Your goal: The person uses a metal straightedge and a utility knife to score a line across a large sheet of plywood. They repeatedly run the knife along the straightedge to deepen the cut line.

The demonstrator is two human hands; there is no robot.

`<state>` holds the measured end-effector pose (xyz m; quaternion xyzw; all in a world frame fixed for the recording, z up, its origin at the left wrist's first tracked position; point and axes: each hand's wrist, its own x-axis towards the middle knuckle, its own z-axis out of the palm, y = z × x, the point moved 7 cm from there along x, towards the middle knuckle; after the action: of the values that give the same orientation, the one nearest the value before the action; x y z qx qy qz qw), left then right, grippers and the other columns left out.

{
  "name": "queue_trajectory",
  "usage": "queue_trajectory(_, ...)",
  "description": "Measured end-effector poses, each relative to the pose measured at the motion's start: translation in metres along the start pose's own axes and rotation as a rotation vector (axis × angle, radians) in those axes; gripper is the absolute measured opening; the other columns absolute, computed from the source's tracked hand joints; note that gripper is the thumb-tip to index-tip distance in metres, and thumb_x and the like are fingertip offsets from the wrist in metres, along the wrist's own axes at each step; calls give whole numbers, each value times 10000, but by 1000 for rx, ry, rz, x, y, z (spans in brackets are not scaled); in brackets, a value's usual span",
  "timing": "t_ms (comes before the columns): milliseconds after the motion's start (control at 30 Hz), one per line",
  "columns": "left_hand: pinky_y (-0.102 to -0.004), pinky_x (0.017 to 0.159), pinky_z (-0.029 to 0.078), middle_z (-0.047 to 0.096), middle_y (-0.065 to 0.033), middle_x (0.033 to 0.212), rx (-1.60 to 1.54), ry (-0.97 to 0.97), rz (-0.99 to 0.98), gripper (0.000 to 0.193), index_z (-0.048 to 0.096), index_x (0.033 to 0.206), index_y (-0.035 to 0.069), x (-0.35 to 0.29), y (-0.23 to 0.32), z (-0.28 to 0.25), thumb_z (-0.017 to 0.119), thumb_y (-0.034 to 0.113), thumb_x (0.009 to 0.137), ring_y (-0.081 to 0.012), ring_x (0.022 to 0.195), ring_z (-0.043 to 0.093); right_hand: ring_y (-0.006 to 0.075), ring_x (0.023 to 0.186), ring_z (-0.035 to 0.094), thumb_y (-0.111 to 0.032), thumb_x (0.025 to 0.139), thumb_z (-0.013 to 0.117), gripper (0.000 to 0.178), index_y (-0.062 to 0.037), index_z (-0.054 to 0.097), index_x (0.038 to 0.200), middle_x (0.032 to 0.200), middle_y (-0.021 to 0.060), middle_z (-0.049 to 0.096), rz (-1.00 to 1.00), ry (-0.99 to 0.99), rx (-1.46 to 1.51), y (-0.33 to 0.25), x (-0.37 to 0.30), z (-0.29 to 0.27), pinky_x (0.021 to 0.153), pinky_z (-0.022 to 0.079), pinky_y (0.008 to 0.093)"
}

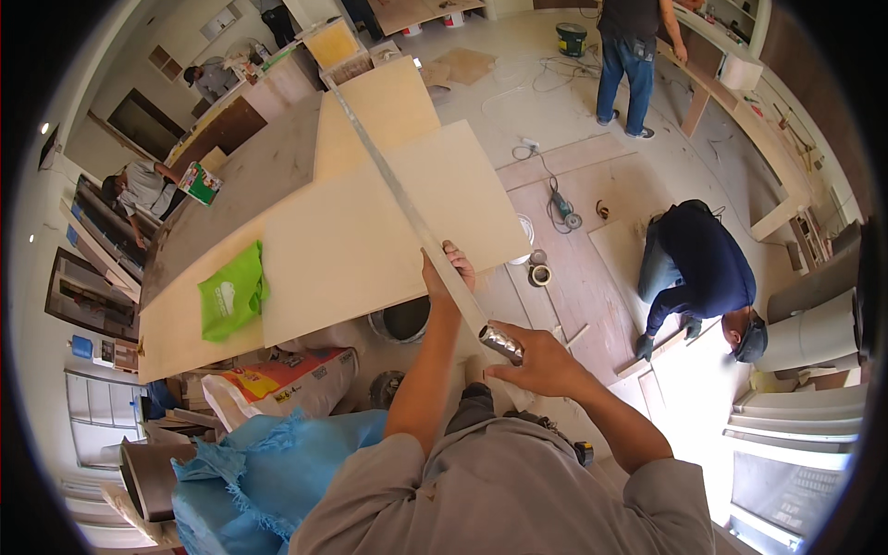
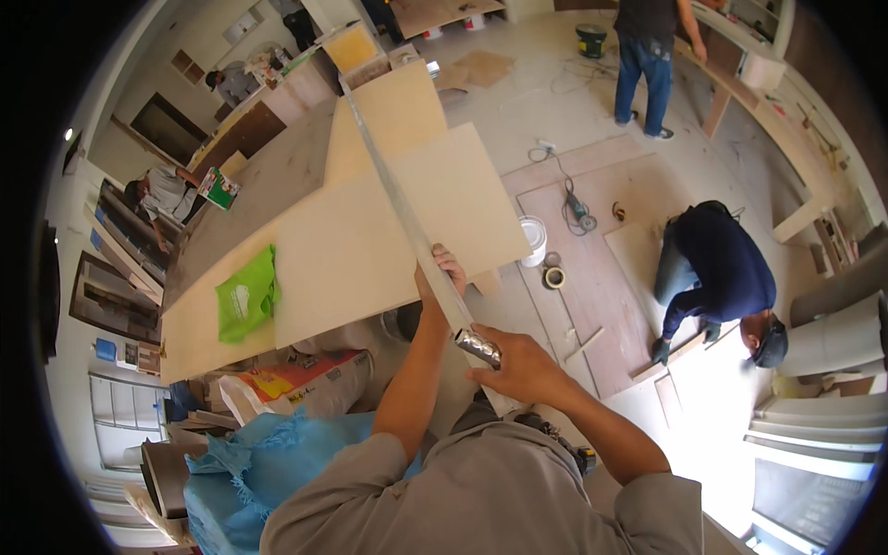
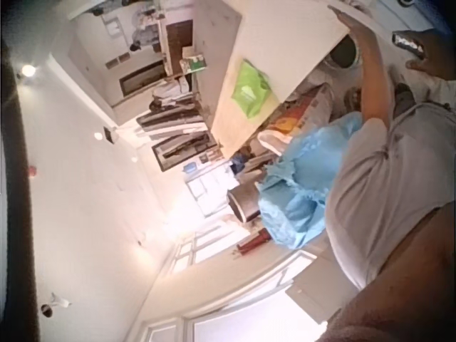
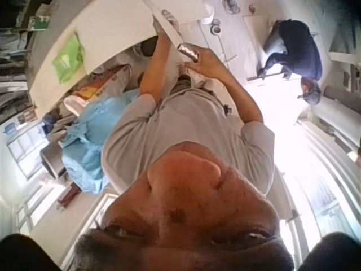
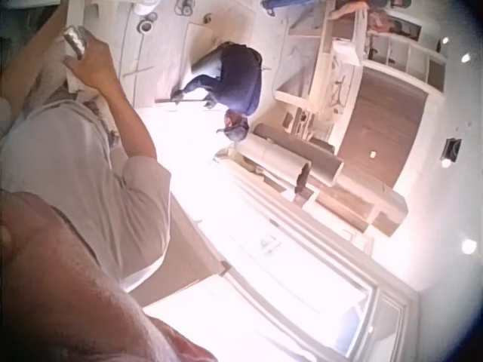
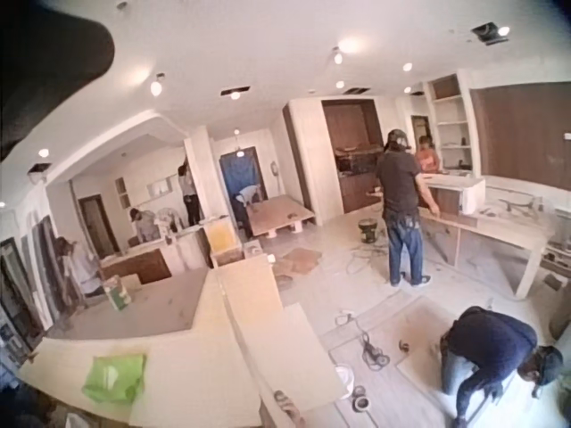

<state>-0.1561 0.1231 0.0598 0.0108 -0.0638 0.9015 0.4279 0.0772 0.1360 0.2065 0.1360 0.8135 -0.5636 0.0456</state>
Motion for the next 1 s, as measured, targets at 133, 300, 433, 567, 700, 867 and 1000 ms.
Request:
queue_trajectory(133,-247,653,579,665,-108,886,-19,-83,-64,494,576,1195,-48,5,-9,1,515,414,1033,-162,734,665,284,845,690,-323,837,787,654,12,570,1354,970,237,693,-107,269,-26,11,-11,-8,791,537,357)
queue_trajectory(300,-241,695,570,653,-146,1001,-100,-386,-110,548,462,1406,-69,10,-13,9,547,311,1020,-177,809,660,225,934,669,-329,857,791,610,27,595,1313,1088,173,700,131,63,217,39,-18,2,859,522,336)
queue_trajectory(433,-266,758,573,645,-163,1057,-133,-332,-193,522,453,1410,-74,12,-3,10,536,265,1021,-202,874,661,106,866,572,-285,850,794,519,29,625,1227,965,23,644,135,-32,536,49,-10,25,785,482,282)
queue_trajectory(567,-324,877,565,642,-176,1138,255,450,70,481,497,1370,-47,-5,-4,6,480,311,1049,-244,1017,652,84,807,540,-234,844,783,443,29,635,1168,894,-8,611,113,66,402,50,-5,14,717,461,261)
queue_trajectory(700,-378,955,545,626,-167,1227,401,422,206,533,513,1330,-14,-10,31,22,377,433,1072,-274,1127,622,91,834,561,-215,848,777,443,37,624,1179,940,14,638,92,60,405,50,1,23,750,480,273)
queue_trajectory(867,-361,921,569,636,-116,1222,367,243,140,531,506,1283,2,-11,28,31,301,449,1083,-261,1151,618,85,709,450,-280,851,778,437,13,628,1138,773,-31,512,51,81,414,46,2,25,635,397,263)
queue_trajectory(1000,-350,830,579,649,-107,1148,387,182,89,618,546,1252,23,-8,28,30,268,541,1061,-246,1044,648,78,698,428,-279,858,770,399,11,626,1090,752,-40,474,24,86,399,41,1,24,609,378,271)
